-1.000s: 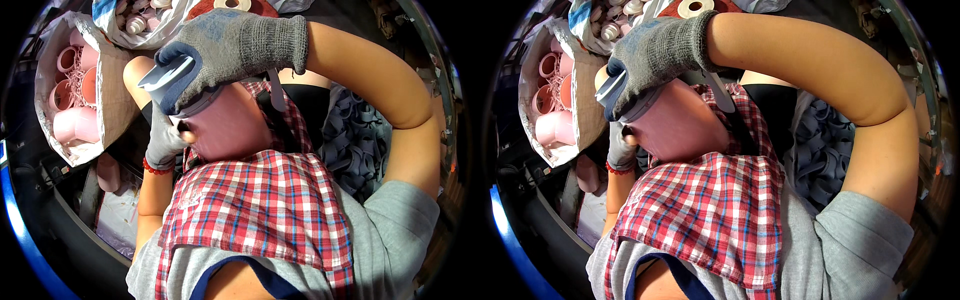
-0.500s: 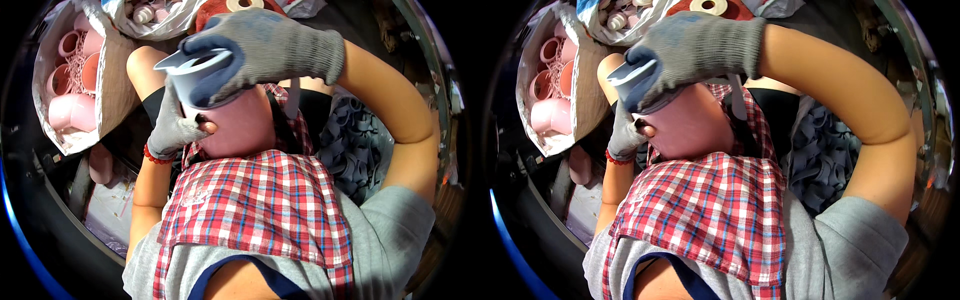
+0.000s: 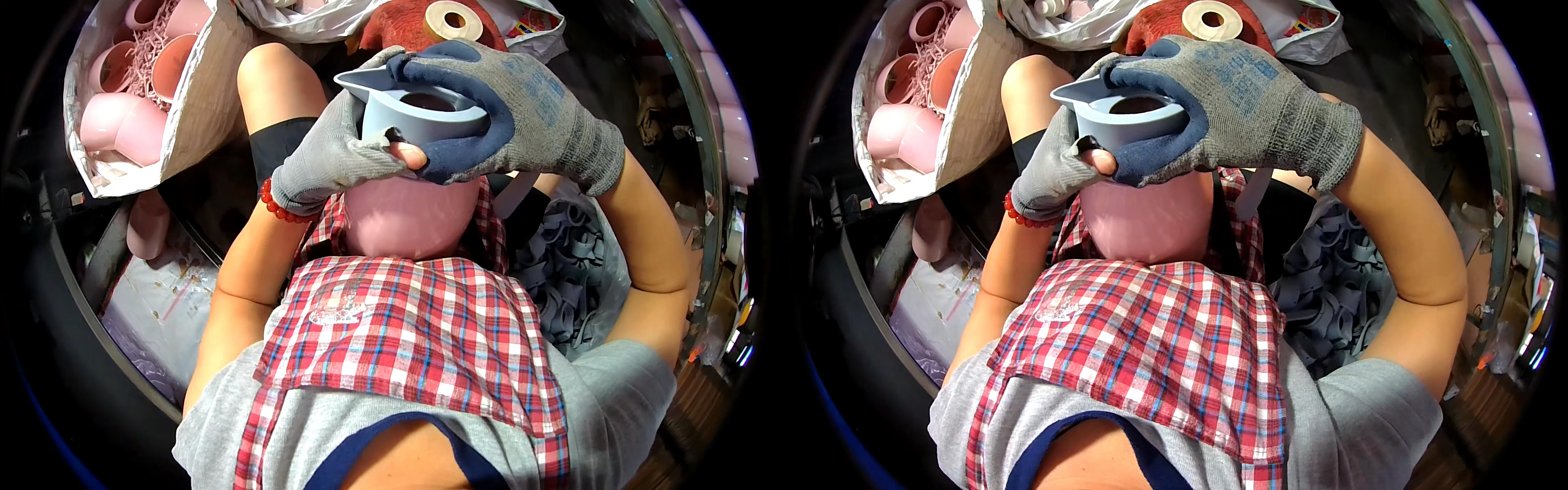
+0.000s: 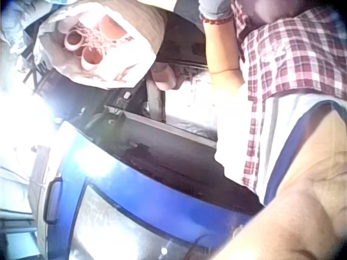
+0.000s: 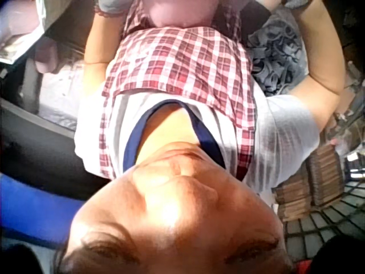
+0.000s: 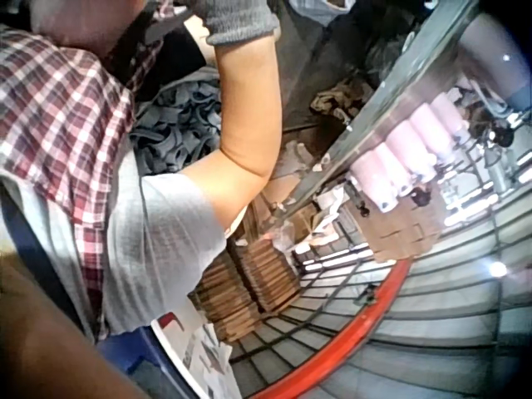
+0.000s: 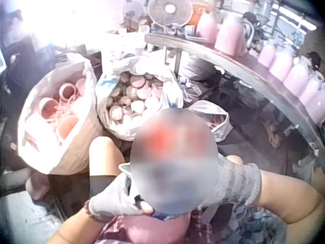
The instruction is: The person sits at a workstation and assembles pink thermal jugs by taking a jug body from a bag, inserting a grey lid component into the top, and securing the parts together before placing the completed jug on a nearby table.
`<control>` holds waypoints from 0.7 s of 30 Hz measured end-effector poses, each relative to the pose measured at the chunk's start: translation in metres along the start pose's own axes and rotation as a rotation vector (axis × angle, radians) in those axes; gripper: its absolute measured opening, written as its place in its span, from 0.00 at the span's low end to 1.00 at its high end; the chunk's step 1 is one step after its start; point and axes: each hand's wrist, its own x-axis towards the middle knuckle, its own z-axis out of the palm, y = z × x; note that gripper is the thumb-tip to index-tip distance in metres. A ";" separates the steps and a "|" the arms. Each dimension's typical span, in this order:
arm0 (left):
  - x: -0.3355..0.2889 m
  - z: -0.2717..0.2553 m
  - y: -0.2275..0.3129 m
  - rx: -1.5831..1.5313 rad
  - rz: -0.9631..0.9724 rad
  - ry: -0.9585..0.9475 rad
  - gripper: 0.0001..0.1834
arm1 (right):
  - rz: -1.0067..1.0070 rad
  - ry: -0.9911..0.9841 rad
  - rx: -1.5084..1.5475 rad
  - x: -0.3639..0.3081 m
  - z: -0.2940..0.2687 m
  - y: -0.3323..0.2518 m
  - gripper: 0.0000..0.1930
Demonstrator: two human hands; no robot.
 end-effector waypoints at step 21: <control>0.072 -0.020 0.047 0.271 0.477 0.277 0.63 | 0.288 0.332 -0.413 0.047 0.108 0.243 0.45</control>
